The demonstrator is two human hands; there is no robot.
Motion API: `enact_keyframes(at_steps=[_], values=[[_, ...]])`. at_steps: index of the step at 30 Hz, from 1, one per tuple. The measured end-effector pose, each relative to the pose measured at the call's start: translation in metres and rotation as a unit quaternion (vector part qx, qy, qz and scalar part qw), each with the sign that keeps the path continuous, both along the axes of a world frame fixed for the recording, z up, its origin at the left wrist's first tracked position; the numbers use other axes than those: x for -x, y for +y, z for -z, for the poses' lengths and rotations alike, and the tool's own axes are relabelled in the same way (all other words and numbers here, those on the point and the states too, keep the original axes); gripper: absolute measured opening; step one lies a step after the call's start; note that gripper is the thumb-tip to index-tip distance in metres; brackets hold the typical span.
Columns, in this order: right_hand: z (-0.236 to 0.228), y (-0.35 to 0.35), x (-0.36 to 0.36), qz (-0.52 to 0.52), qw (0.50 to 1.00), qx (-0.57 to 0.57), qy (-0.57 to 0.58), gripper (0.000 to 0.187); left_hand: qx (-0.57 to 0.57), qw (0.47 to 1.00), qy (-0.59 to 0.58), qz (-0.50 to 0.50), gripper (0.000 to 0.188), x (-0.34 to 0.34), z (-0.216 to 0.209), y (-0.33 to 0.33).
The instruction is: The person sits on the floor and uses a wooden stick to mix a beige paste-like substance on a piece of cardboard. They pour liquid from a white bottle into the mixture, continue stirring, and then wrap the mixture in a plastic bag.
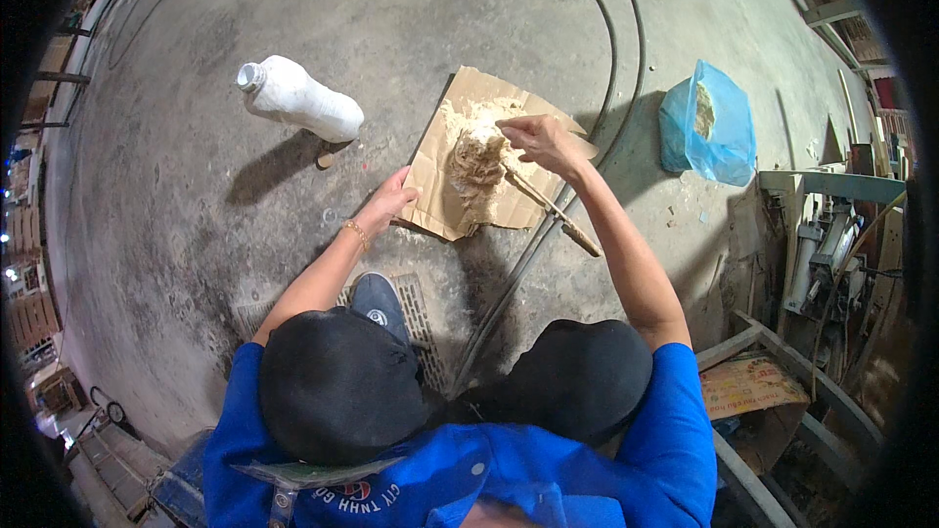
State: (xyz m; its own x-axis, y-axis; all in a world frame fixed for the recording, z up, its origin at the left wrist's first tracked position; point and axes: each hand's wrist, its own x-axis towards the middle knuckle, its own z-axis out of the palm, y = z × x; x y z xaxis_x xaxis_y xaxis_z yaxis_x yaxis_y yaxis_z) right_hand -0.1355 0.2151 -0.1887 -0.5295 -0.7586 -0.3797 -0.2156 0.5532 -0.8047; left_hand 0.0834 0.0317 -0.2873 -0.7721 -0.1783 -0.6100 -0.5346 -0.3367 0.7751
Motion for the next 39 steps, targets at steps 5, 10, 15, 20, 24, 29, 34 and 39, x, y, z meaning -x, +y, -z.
enact_keyframes(at_steps=[5, 10, 15, 20, 24, 29, 34, 39], values=[[0.009, 0.023, 0.008, -0.001, 0.998, 0.03, 0.055, 0.03, -0.017, 1.0, -0.003, -0.004, 0.049, 0.002, 0.003, -0.001], [0.031, 0.06, -0.02, 0.022, 0.981, -0.088, 0.173, 0.027, -0.036, 0.999, 0.006, -0.025, 0.047, -0.006, 0.009, -0.005], [0.063, 0.108, -0.063, 0.053, 0.923, 0.009, 0.38, 0.027, -0.094, 0.991, 0.012, -0.092, 0.043, -0.005, 0.011, 0.009], [0.076, 0.104, -0.073, 0.099, 0.943, -0.05, 0.313, 0.026, -0.068, 0.992, 0.008, -0.103, 0.041, 0.006, 0.007, 0.017], [0.049, 0.102, -0.09, 0.091, 0.964, -0.045, 0.247, 0.031, -0.029, 0.993, -0.016, -0.112, 0.041, 0.0, 0.008, 0.016], [0.032, 0.117, -0.085, 0.073, 0.955, -0.095, 0.272, 0.039, -0.05, 0.993, -0.016, -0.109, 0.042, 0.003, 0.008, 0.017], [0.029, 0.106, -0.072, 0.079, 0.95, -0.138, 0.268, 0.042, -0.041, 0.991, -0.008, -0.125, 0.041, -0.002, 0.006, 0.015], [0.062, 0.1, -0.073, 0.089, 0.963, -0.13, 0.218, 0.037, -0.038, 0.991, 0.045, -0.122, 0.041, 0.005, 0.006, 0.021]])
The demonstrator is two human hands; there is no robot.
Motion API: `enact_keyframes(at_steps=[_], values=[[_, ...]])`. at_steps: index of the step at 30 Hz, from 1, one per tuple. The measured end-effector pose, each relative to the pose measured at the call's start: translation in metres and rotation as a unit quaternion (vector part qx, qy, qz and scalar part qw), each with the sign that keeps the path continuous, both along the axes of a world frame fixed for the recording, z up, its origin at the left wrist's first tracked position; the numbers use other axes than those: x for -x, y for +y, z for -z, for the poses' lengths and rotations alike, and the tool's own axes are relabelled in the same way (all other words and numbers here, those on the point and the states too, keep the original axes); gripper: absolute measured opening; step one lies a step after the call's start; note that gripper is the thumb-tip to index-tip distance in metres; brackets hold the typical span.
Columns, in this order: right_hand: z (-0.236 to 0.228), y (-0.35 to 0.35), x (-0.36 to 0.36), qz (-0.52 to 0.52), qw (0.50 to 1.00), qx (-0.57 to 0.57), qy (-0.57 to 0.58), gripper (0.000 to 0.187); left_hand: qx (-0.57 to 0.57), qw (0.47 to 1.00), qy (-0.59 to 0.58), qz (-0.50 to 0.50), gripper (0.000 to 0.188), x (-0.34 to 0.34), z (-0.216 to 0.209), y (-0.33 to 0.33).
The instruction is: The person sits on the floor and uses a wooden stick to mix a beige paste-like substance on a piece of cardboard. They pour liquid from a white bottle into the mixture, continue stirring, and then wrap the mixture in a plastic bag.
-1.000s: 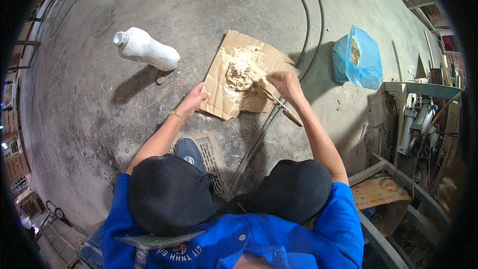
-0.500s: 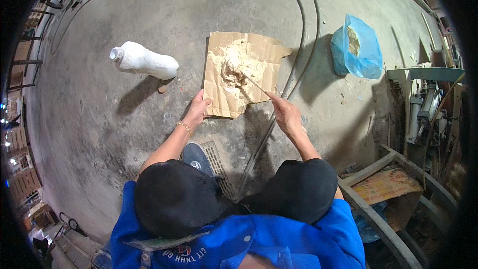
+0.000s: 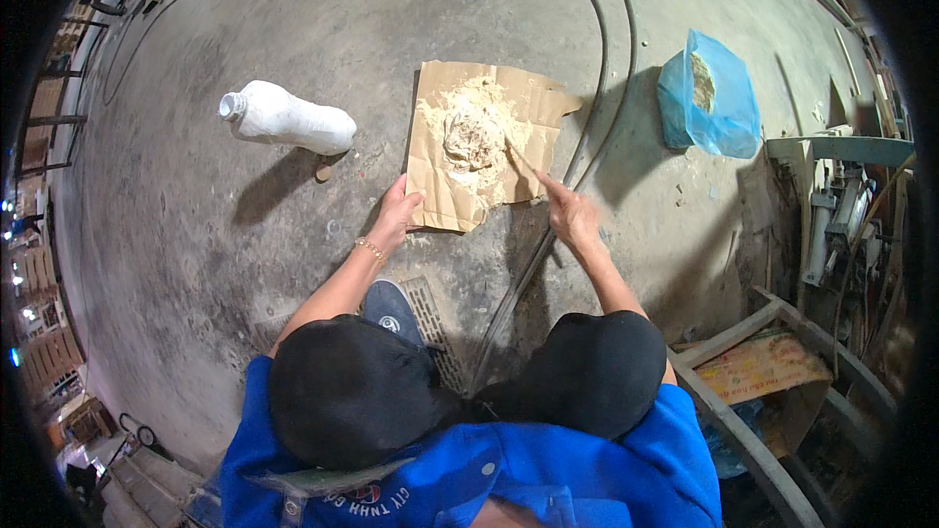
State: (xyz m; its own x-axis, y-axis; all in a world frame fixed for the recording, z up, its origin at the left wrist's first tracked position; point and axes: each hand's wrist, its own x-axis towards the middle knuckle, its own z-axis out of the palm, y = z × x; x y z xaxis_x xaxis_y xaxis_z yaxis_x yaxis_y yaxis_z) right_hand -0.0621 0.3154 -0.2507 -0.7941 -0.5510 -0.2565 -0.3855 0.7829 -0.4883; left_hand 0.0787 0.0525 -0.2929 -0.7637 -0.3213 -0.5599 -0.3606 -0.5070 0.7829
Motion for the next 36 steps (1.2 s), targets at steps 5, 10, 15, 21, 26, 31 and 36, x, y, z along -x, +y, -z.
enact_keyframes(at_steps=[5, 10, 15, 21, 26, 31, 36], values=[[-0.005, -0.001, -0.031, 0.002, 0.995, 0.033, -0.094, 0.032, 0.012, 0.997, -0.073, -0.023, 0.042, 0.001, -0.004, 0.004], [-0.021, 0.017, -0.022, 0.025, 0.993, 0.092, -0.067, 0.031, 0.012, 0.994, -0.103, 0.014, 0.042, 0.002, -0.008, 0.001], [-0.028, 0.021, 0.007, 0.023, 0.996, 0.08, 0.021, 0.029, 0.017, 0.995, -0.092, 0.016, 0.042, 0.004, -0.007, 0.001], [-0.014, 0.024, 0.04, 0.018, 0.997, 0.051, 0.046, 0.029, -0.016, 0.996, -0.083, -0.032, 0.039, 0.01, -0.011, 0.01], [-0.002, 0.032, 0.045, 0.0, 0.991, 0.053, -0.124, 0.034, 0.007, 1.0, -0.026, -0.014, 0.039, 0.016, -0.007, 0.003], [0.013, 0.004, 0.015, 0.082, 0.932, 0.188, -0.298, 0.031, 0.034, 0.997, -0.059, -0.021, 0.049, -0.019, -0.009, 0.002], [0.015, 0.012, 0.028, 0.069, 0.921, 0.237, -0.301, 0.029, 0.052, 0.995, -0.082, 0.032, 0.048, -0.005, -0.022, 0.005]])
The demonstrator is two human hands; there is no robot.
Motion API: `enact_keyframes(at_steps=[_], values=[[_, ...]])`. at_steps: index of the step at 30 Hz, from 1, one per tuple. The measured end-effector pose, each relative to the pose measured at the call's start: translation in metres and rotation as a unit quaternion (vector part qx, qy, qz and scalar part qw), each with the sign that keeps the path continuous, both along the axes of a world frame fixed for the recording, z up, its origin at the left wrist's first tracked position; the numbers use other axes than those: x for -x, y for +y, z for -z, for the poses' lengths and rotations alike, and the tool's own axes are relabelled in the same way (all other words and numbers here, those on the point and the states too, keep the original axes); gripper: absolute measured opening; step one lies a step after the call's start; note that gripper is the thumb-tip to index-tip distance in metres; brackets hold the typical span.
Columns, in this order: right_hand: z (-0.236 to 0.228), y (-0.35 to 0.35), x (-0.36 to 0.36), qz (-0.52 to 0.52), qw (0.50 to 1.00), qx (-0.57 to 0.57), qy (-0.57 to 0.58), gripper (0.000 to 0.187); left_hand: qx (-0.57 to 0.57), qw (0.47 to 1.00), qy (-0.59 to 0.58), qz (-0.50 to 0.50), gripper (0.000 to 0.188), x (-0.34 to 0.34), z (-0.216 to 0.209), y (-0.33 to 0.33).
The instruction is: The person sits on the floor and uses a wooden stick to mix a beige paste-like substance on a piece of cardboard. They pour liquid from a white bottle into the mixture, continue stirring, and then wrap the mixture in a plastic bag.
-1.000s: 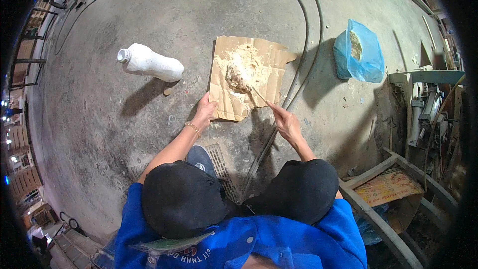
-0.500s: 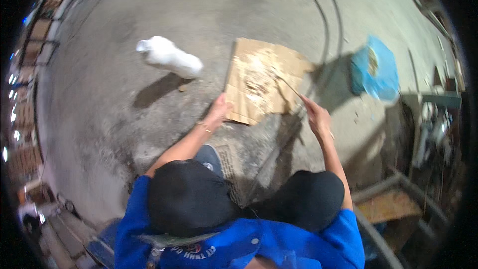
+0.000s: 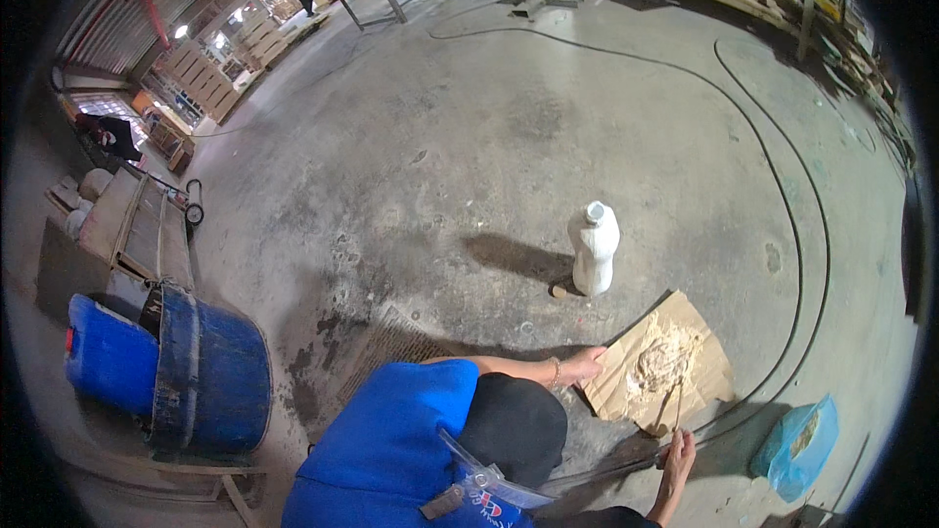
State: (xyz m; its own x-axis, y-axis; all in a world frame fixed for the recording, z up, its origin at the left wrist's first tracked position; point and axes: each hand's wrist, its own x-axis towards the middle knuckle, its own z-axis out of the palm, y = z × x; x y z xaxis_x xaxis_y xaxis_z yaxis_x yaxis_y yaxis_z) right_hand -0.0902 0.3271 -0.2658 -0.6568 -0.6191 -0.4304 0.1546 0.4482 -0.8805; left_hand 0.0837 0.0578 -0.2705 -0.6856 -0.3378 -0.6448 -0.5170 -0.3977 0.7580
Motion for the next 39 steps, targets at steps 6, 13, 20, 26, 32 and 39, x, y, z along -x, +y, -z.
enact_keyframes(at_steps=[6, 13, 20, 26, 32, 39], values=[[0.008, -0.008, 0.006, 0.035, 0.999, -0.006, -0.001, 0.026, 0.011, 0.999, 0.036, -0.022, 0.047, 0.003, -0.002, 0.004], [0.001, -0.008, -0.004, 0.034, 0.999, 0.032, 0.016, 0.027, -0.001, 1.0, 0.017, -0.015, 0.048, -0.002, -0.003, 0.007], [-0.002, -0.012, -0.016, 0.019, 1.0, -0.006, 0.017, 0.035, -0.033, 0.998, 0.029, -0.036, 0.047, -0.015, -0.004, 0.008], [0.014, 0.011, -0.006, 0.011, 0.958, -0.062, 0.279, 0.028, -0.034, 0.994, 0.108, 0.011, 0.048, 0.011, -0.011, 0.001], [0.005, -0.003, -0.016, -0.011, 0.977, -0.07, 0.203, 0.026, -0.077, 0.99, 0.105, -0.048, 0.04, -0.006, -0.009, -0.006], [-0.004, 0.0, -0.047, 0.047, 0.982, -0.073, 0.165, 0.03, -0.121, 0.989, 0.066, -0.042, 0.045, -0.005, -0.018, 0.009]])
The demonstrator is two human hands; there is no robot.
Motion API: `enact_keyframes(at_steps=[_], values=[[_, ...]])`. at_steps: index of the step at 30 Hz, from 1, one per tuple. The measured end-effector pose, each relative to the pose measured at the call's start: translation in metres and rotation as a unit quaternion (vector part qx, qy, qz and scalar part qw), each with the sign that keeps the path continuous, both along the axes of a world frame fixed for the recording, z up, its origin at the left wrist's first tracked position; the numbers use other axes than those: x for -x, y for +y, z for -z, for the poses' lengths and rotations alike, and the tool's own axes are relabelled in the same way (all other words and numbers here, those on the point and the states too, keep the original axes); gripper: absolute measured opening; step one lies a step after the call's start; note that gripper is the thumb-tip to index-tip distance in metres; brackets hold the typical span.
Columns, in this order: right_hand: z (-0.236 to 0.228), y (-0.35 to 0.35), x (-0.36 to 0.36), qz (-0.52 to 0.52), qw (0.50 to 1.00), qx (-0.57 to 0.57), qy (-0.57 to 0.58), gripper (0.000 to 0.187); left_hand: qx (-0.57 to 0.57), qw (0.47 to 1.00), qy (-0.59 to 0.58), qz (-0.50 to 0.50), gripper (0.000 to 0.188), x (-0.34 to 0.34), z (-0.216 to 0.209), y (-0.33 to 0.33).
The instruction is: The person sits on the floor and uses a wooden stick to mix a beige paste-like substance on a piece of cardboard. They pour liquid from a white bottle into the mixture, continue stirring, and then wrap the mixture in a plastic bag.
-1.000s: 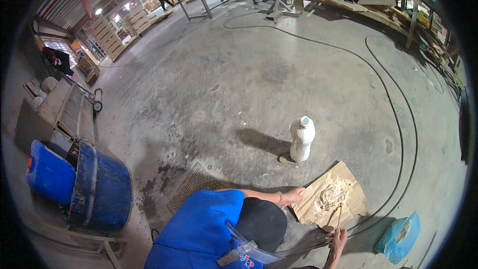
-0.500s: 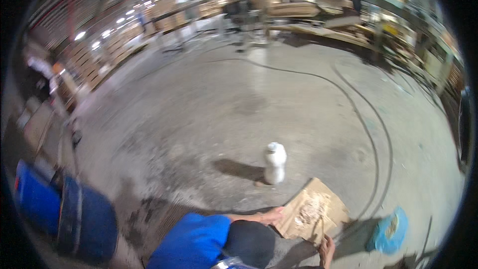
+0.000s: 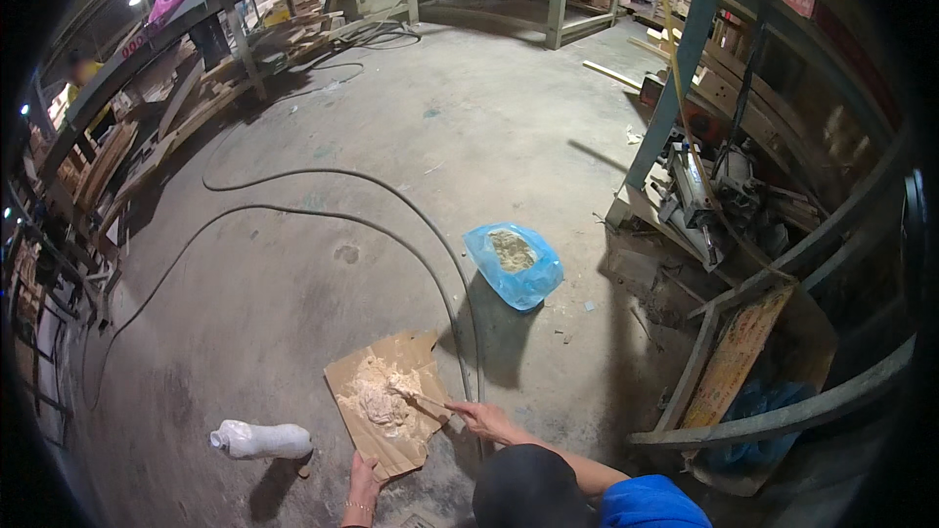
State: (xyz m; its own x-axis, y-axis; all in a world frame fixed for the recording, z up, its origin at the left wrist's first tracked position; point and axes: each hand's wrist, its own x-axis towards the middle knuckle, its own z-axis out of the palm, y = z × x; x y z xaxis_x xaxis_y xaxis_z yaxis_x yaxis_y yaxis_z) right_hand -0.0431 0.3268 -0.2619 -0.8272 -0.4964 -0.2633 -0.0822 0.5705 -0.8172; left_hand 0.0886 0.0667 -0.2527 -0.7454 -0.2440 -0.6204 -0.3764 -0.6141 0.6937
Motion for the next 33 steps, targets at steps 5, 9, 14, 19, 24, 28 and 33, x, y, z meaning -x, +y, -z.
enact_keyframes(at_steps=[5, 9, 14, 19, 24, 28, 33], values=[[-0.013, -0.011, -0.006, -0.018, 0.998, -0.042, 0.035, 0.033, 0.011, 1.0, -0.002, 0.003, 0.047, -0.005, 0.0, -0.011], [-0.005, -0.006, -0.009, -0.007, 0.988, 0.012, 0.155, 0.038, -0.004, 1.0, 0.02, 0.003, 0.046, -0.002, 0.004, -0.008], [-0.004, 0.007, -0.008, -0.041, 0.985, 0.02, 0.167, 0.047, 0.048, 0.998, -0.021, -0.016, 0.045, -0.002, 0.014, -0.008], [-0.011, 0.007, 0.003, -0.097, 0.986, 0.007, 0.138, 0.075, 0.058, 0.998, 0.026, -0.003, 0.044, -0.026, 0.039, -0.028], [-0.034, 0.005, 0.023, -0.054, 0.959, -0.095, 0.263, 0.049, 0.059, 0.996, -0.061, -0.015, 0.043, 0.0, 0.021, -0.017], [-0.046, -0.015, 0.032, -0.05, 0.961, -0.099, 0.255, 0.042, 0.063, 0.997, -0.03, -0.015, 0.041, -0.014, 0.018, -0.034], [-0.026, -0.01, 0.057, -0.065, 0.963, -0.12, 0.233, 0.04, 0.058, 0.995, -0.084, 0.006, 0.042, 0.001, 0.008, -0.021]])
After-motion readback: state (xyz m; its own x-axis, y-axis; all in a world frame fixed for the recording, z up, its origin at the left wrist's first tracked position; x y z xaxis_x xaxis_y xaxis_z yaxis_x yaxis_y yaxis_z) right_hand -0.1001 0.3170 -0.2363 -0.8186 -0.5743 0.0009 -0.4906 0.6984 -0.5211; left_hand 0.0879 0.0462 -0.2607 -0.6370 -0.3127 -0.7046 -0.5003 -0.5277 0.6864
